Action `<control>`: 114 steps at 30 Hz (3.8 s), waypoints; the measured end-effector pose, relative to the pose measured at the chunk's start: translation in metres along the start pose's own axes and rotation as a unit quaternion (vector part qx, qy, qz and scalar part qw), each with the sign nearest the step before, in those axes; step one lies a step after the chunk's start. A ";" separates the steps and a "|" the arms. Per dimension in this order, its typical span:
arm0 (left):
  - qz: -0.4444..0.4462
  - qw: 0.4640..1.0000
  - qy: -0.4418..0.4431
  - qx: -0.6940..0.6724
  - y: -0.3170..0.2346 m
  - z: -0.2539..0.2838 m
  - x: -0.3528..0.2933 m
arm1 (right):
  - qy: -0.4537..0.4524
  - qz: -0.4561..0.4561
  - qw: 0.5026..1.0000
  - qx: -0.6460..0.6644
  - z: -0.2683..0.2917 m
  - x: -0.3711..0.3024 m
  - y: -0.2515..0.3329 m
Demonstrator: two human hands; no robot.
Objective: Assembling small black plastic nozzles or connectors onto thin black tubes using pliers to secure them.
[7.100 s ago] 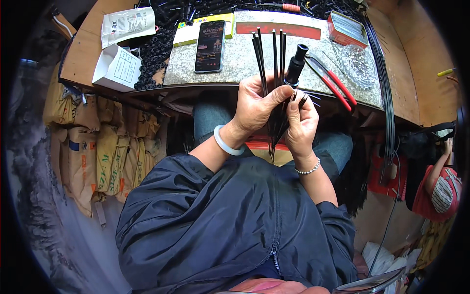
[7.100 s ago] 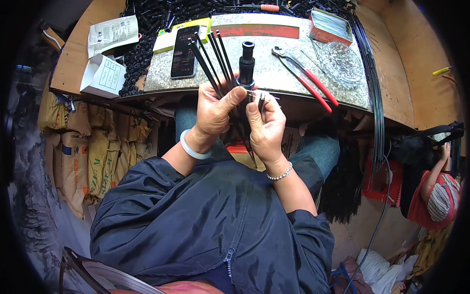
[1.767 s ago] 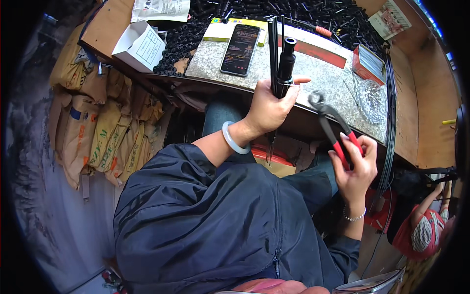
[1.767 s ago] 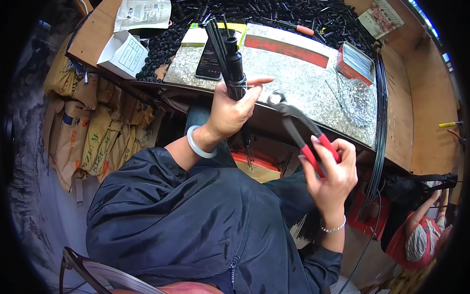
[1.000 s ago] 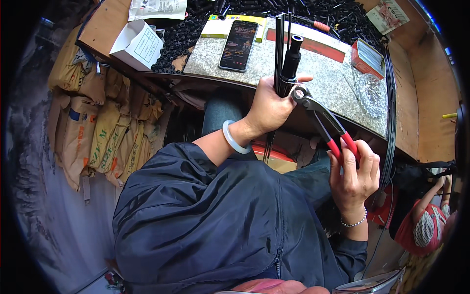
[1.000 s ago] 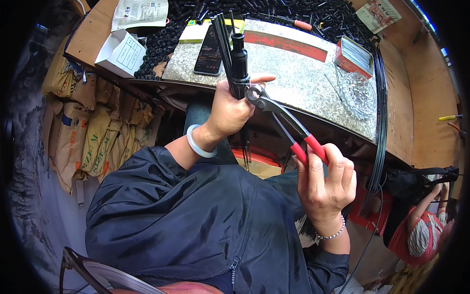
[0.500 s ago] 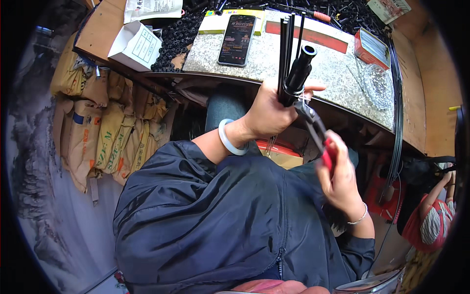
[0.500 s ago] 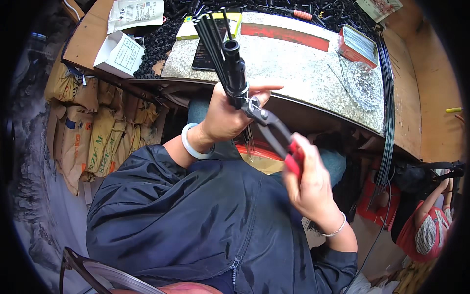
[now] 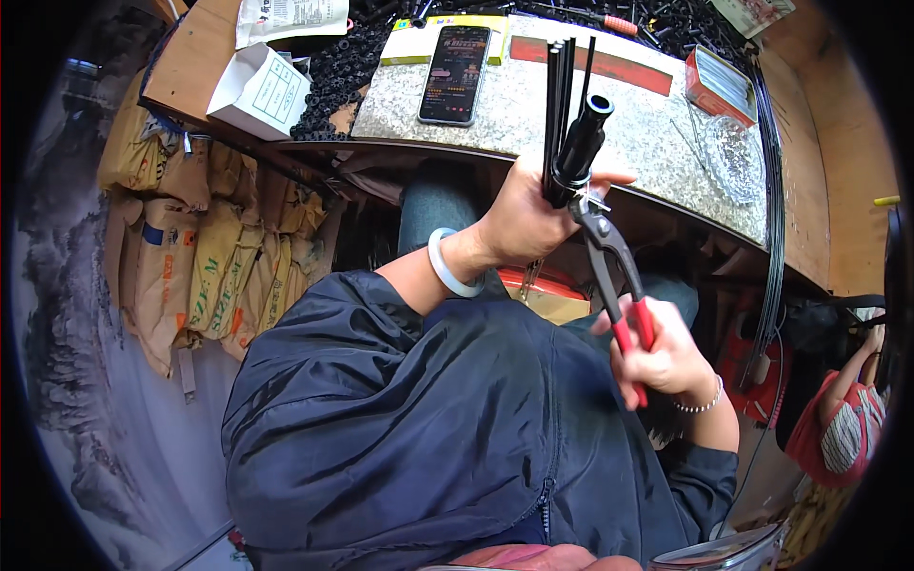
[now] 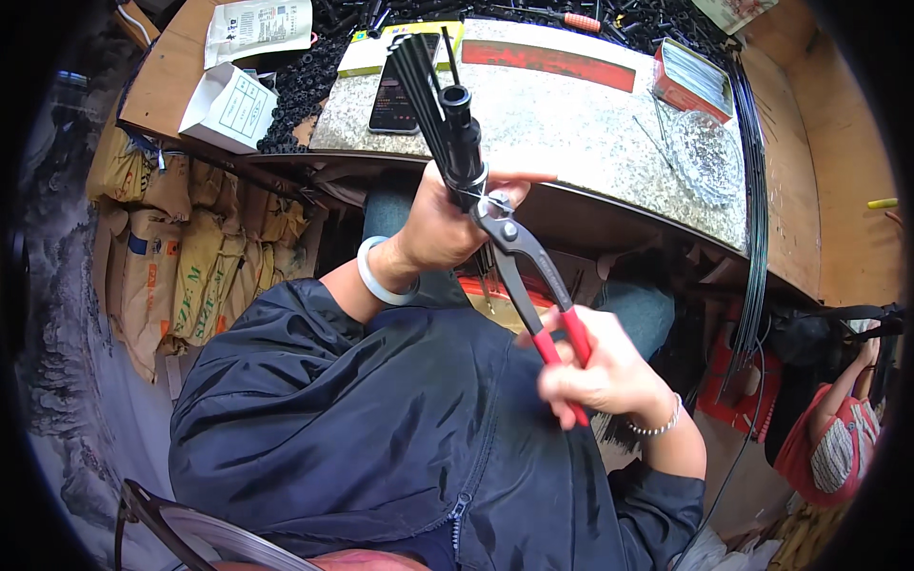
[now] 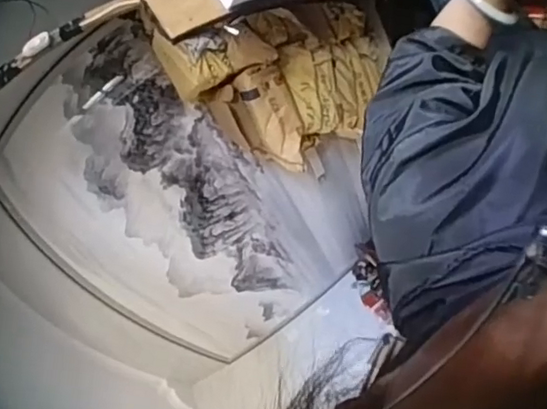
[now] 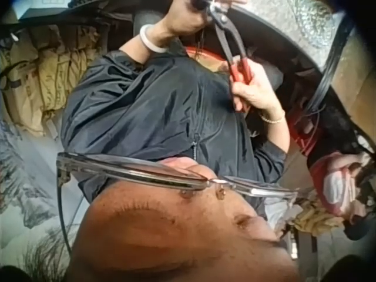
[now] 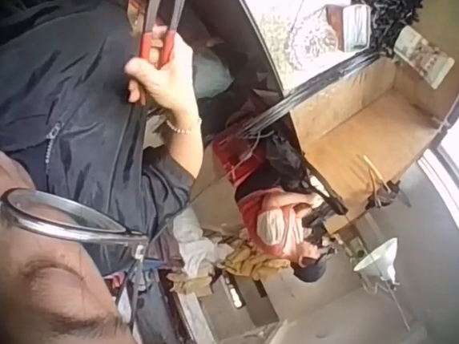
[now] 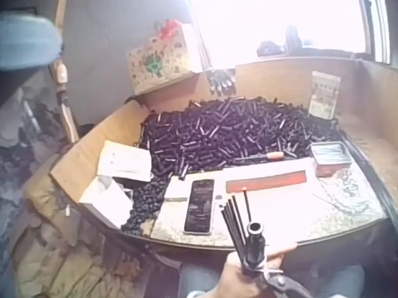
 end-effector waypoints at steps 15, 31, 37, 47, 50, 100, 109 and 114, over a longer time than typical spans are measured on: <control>-0.073 0.997 -0.004 0.005 0.007 -0.001 0.002 | -0.164 0.079 0.928 -0.325 0.028 -0.007 0.026; -0.001 0.999 -0.037 -0.024 0.000 -0.010 0.012 | -0.403 0.312 0.854 -0.103 0.051 -0.001 0.041; -0.039 0.993 -0.001 -0.107 0.008 -0.024 0.005 | -0.441 0.386 0.805 -0.088 0.031 0.022 0.072; -0.041 0.999 0.012 -0.010 0.009 -0.023 0.009 | -0.449 0.399 0.781 -0.170 0.026 0.015 0.077; -0.093 0.996 0.005 -0.018 0.001 -0.021 0.009 | -0.481 0.379 0.764 -0.202 0.017 0.004 0.090; -0.051 0.997 -0.059 -0.013 -0.015 -0.001 0.006 | -0.182 0.187 0.910 -0.322 0.019 -0.027 0.049; -0.069 0.996 -0.049 0.025 -0.020 0.002 0.003 | -0.236 0.133 0.910 -0.313 0.003 -0.008 0.027; -0.012 1.000 -0.020 0.001 -0.016 -0.001 0.005 | -0.031 0.101 0.994 -0.029 -0.005 -0.007 0.003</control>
Point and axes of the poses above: each hand's wrist, its own x-axis towards the middle knuckle, its own z-axis out of the back of the hand, y = z × x, the point moved 8 cm from there along x, towards the middle knuckle, and after that the axes turned 8 degrees about -x, right-handed, at the moved point
